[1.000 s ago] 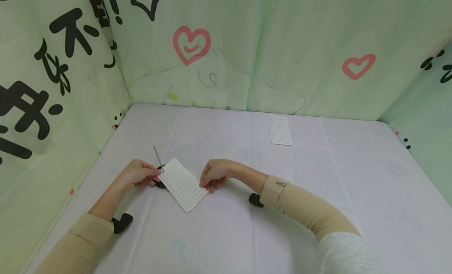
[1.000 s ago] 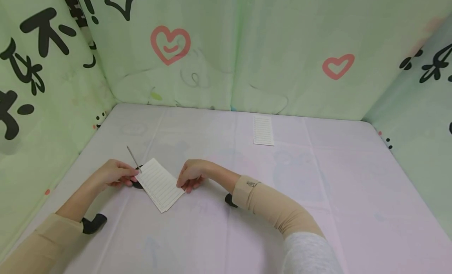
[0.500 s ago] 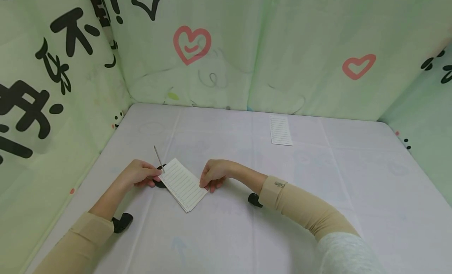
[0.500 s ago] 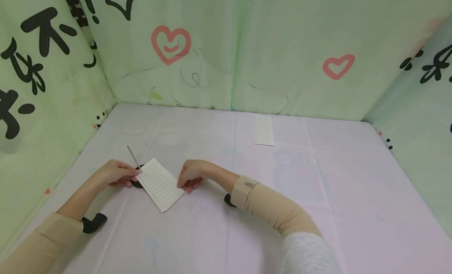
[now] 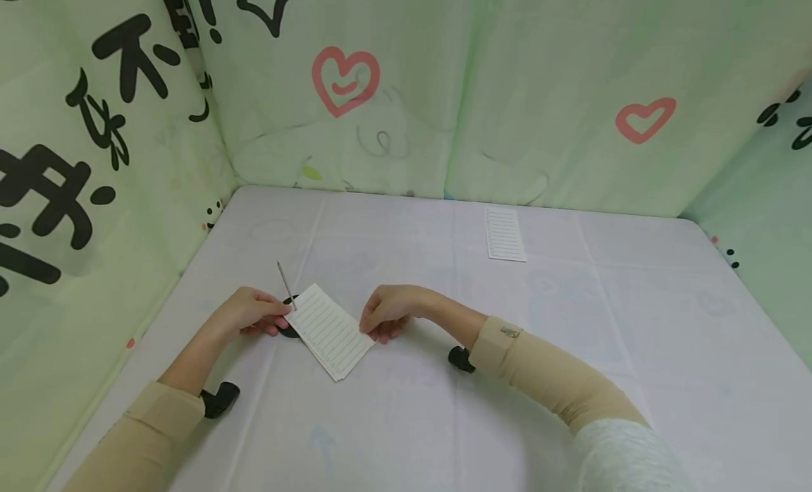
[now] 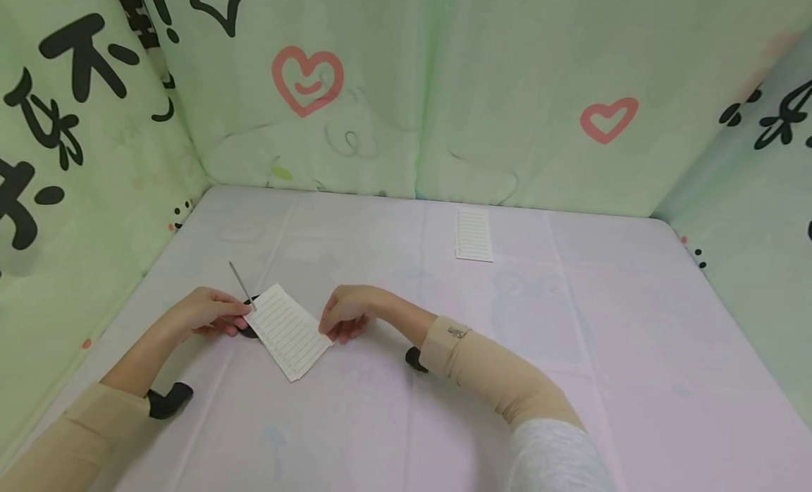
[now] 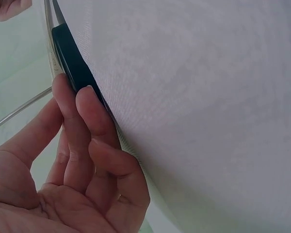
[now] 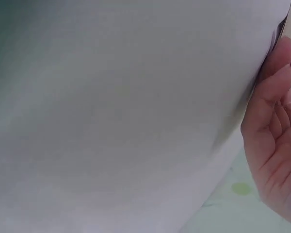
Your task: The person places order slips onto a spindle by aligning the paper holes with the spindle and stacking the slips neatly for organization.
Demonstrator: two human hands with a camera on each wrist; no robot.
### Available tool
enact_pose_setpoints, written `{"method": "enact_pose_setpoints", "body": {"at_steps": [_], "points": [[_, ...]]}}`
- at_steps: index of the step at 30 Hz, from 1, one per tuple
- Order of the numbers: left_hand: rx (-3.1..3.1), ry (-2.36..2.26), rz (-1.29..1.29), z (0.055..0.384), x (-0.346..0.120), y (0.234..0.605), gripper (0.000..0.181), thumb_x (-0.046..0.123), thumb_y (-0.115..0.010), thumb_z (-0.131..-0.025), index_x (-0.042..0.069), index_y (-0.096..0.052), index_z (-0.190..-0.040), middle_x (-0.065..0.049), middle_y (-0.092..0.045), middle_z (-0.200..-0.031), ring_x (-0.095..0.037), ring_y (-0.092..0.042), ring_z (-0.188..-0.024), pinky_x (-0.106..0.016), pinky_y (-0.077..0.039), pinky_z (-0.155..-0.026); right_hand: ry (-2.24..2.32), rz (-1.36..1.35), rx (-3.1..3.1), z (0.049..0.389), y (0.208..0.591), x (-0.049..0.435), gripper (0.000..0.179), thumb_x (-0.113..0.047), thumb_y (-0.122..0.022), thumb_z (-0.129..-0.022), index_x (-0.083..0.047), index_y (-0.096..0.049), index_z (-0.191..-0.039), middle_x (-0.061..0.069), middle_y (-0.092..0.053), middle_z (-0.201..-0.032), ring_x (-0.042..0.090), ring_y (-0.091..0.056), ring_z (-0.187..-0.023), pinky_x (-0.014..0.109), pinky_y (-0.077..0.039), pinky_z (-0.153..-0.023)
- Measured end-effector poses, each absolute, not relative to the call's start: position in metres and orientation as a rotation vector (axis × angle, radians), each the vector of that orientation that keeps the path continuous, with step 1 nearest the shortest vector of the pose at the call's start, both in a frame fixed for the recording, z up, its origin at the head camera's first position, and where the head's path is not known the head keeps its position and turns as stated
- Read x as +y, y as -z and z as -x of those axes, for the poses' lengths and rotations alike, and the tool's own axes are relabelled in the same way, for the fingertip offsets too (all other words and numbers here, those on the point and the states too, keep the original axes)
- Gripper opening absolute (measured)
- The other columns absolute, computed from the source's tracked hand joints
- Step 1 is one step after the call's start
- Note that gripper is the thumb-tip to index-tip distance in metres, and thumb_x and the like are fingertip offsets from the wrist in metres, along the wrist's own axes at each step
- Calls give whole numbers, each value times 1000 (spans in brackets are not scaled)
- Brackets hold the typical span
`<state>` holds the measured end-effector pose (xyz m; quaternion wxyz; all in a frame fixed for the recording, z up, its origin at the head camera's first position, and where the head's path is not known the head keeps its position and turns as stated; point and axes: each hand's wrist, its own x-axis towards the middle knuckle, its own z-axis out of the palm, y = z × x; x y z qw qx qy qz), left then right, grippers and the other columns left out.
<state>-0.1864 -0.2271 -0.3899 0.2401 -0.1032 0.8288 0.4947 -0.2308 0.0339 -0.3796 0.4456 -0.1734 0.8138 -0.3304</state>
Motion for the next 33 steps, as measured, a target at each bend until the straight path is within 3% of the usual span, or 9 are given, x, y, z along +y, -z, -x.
{"method": "enact_pose_setpoints", "body": {"at_steps": [5, 10, 20, 33], "points": [[2276, -1340, 278, 186, -227, 389, 29, 20, -62, -86, -4, -61, -101, 6, -65, -63, -7, -60, -54, -23, -32, -51, 741, 711, 2238, 241, 370, 55, 14, -15, -58, -89, -6, -62, -99, 4, -61, -84, 14, -57, -72, 24, -47, -63], [2278, -1333, 278, 186, -227, 389, 28, 20, -62, -86, -4, -62, -100, 5, -65, -63, -8, -60, -54, -23, -32, -51, 584, 852, 2574, 257, 360, 90, 25, -13, -55, -90, -1, -55, -112, 14, -58, -103, 26, -55, -94, 36, -45, -82], [2298, -1299, 265, 187, -227, 390, 27, 21, -61, -86, -3, -62, -99, 5, -65, -65, -8, -60, -56, -24, -32, -52, 372, 536, 2858, 314, 365, 167, 45, -19, -49, -94, -2, -35, -133, 23, -35, -135, 42, -33, -123, 54, -31, -96], [2294, -1299, 262, 187, -226, 389, 27, 20, -61, -87, -4, -62, -99, 5, -65, -64, -8, -60, -56, -25, -32, -53, 285, 178, 2903, 351, 369, 224, 55, -25, -43, -97, 3, -21, -139, 30, -17, -140, 47, -15, -129, 60, -17, -102]]}}
